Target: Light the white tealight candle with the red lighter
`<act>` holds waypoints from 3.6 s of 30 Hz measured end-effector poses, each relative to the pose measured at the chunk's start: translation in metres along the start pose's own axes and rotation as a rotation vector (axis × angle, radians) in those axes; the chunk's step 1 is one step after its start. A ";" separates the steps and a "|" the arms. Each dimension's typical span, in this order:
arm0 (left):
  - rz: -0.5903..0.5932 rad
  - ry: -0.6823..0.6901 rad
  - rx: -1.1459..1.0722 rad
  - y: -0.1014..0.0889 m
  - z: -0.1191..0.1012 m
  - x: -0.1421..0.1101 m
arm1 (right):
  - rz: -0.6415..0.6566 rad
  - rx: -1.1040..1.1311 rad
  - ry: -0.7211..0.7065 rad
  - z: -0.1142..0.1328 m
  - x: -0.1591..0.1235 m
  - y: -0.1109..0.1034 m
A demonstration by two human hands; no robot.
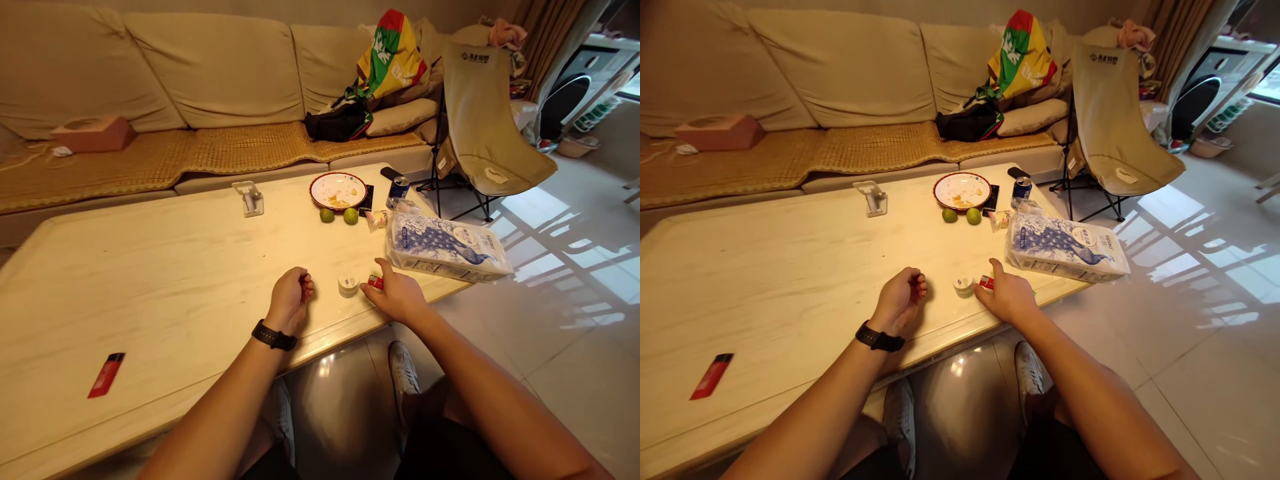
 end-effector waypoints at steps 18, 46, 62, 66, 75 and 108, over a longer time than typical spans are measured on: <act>-0.008 0.013 -0.023 -0.003 -0.003 0.001 | 0.074 -0.034 -0.046 0.043 0.009 0.012; -0.005 0.014 -0.012 -0.003 -0.001 0.003 | -0.048 -0.021 0.047 -0.021 0.004 -0.011; -0.015 0.002 -0.017 -0.005 0.002 0.006 | -0.035 -0.015 0.046 -0.019 0.004 -0.007; -0.013 0.005 -0.015 -0.004 0.002 0.005 | -0.046 -0.004 0.036 -0.015 0.003 -0.005; -0.009 0.002 -0.010 -0.002 0.001 0.003 | -0.009 -0.025 -0.024 0.011 0.001 0.004; -0.007 0.009 -0.026 -0.004 -0.002 0.003 | 0.007 -0.034 0.054 -0.007 0.013 -0.007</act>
Point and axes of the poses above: each hand's wrist, its own x-axis towards the middle knuckle, its own y-axis out of the palm, z = x × y, the point moved 9 cm from there along x, towards the middle knuckle, and after that the axes turned 3 degrees about y, right-handed, at the moved point
